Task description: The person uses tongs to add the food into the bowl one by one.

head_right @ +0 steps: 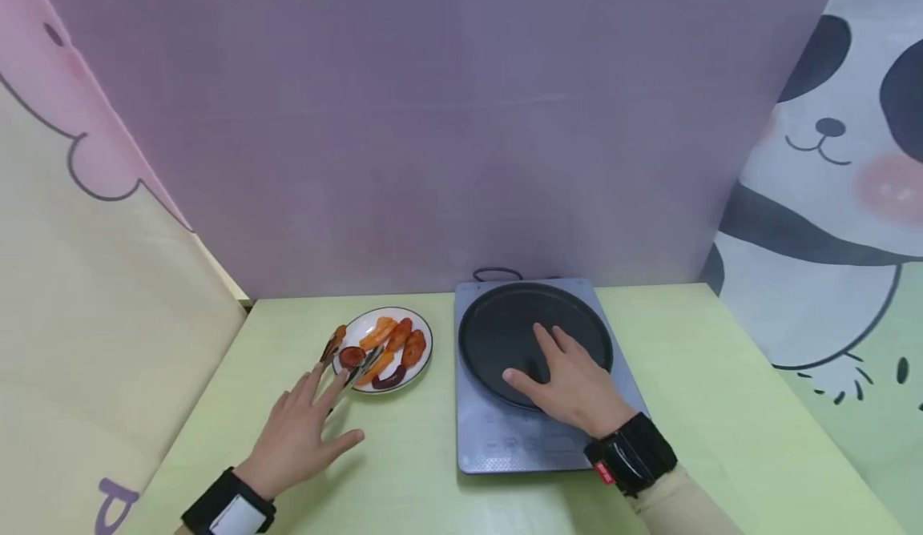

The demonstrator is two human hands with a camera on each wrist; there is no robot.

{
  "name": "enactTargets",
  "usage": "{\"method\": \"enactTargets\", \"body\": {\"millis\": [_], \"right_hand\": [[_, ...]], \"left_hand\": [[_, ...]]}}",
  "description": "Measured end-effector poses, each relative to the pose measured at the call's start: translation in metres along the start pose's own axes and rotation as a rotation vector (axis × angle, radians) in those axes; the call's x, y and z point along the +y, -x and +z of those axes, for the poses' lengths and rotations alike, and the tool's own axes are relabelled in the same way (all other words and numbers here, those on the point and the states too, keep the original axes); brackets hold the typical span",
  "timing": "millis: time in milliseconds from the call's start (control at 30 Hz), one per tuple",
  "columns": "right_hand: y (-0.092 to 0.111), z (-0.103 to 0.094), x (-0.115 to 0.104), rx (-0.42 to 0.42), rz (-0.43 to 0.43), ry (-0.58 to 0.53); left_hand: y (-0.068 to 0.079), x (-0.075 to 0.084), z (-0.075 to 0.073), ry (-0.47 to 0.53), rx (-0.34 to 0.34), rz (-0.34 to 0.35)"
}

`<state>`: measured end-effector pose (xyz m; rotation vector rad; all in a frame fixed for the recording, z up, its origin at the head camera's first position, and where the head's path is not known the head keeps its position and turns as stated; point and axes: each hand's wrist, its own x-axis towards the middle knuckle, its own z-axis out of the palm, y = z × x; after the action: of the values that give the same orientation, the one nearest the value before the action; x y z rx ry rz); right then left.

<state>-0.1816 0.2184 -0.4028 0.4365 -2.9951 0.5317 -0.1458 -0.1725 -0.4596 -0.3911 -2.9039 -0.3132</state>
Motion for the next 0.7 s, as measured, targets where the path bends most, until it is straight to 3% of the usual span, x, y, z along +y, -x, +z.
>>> {"method": "enactTargets", "body": {"millis": [133,433,700], "right_hand": [[0.005,-0.001,0.004,-0.008,-0.002,-0.007],[0.023,-0.006,0.009,-0.057,0.097,-0.02],[0.04,-0.004,0.017,-0.038,0.114,-0.004]], "left_hand": [[0.004,-0.006,0.003,0.009,0.0,-0.014],[0.011,-0.018,0.004,0.032,-0.064,-0.067],[0.016,-0.02,-0.001,0.065,-0.163,-0.126]]}}
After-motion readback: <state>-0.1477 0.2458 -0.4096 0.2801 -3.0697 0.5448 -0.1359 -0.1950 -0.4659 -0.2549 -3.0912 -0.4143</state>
